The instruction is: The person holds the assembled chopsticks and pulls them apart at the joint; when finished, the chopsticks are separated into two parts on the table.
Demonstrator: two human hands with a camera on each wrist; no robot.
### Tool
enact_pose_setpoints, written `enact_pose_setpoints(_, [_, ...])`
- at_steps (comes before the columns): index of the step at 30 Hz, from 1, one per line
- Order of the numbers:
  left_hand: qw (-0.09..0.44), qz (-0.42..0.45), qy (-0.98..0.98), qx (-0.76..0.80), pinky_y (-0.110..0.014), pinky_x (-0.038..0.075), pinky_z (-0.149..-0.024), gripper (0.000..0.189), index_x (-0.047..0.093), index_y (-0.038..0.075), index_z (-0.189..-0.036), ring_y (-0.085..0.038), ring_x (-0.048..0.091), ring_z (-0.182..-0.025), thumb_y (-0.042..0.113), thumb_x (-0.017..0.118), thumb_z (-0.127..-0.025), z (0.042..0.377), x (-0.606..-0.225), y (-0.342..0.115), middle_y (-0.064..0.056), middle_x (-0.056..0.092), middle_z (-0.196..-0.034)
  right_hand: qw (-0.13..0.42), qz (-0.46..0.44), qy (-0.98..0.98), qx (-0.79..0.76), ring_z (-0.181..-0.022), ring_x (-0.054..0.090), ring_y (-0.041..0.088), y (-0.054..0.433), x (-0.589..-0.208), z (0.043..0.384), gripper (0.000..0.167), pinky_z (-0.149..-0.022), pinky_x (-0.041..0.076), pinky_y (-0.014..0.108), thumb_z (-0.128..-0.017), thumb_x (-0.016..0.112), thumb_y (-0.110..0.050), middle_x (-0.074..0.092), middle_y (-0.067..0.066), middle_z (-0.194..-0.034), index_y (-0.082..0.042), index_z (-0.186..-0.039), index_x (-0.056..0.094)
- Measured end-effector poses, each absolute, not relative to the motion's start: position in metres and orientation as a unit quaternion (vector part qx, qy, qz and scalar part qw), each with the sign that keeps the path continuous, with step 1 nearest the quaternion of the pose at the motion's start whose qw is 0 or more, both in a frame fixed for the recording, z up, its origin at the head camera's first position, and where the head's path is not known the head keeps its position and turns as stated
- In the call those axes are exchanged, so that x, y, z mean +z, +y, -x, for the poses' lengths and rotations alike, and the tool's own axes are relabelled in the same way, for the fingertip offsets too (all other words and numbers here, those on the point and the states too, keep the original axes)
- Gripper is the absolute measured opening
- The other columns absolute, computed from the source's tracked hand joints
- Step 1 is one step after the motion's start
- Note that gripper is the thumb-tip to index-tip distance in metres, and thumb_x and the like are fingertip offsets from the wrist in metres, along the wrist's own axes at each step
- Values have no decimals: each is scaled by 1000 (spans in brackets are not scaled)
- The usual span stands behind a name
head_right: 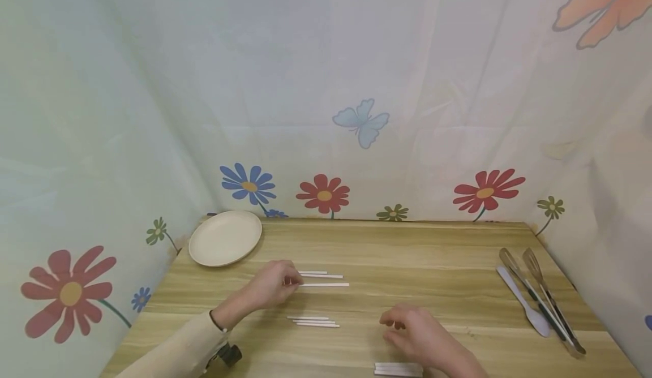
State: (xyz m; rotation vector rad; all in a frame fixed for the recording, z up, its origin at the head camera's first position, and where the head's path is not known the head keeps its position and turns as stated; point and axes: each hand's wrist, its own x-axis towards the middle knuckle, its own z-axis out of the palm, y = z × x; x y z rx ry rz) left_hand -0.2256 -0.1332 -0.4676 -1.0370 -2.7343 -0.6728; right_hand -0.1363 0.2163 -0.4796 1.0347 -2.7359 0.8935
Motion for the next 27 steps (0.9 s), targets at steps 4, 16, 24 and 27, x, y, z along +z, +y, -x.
enact_pose_setpoints(4, [67, 345, -908, -228, -18, 47, -63, 9, 77, 8, -84, -8, 58, -69, 4, 70, -80, 224, -465, -131, 1, 65, -75, 112, -345, -887, 285, -77, 58, 1, 213, -478, 139, 20, -63, 52, 24, -79, 78, -11, 69, -8, -89, -18, -96, 71])
enact_pose_setpoints(16, [57, 352, -906, -230, -17, 47, -62, 8, 77, 8, -83, -8, 58, -69, 4, 70, -82, 220, -460, -125, 1, 65, -76, 154, -339, -885, 280, -78, 60, 5, 203, -466, 146, 23, -65, 53, 25, -79, 79, -13, 68, -13, -93, -24, -97, 70])
enact_pose_setpoints(24, [62, 358, -905, -221, -15, 46, -61, 10, 77, 11, -82, -8, 58, -69, 3, 70, -79, 220, -462, -122, 2, 64, -75, 179, -340, -881, 275, -79, 63, 8, 196, -463, 152, 23, -68, 54, 25, -79, 79, -13, 70, -9, -95, -22, -98, 71])
enact_pose_setpoints(27, [63, 360, -903, -226, -15, 46, -61, 11, 77, 10, -82, -8, 58, -68, 2, 70, -79, 219, -461, -122, 1, 64, -76, 188, -343, -881, 268, -79, 63, 8, 193, -461, 154, 22, -68, 54, 24, -78, 80, -15, 70, -10, -95, -20, -98, 71])
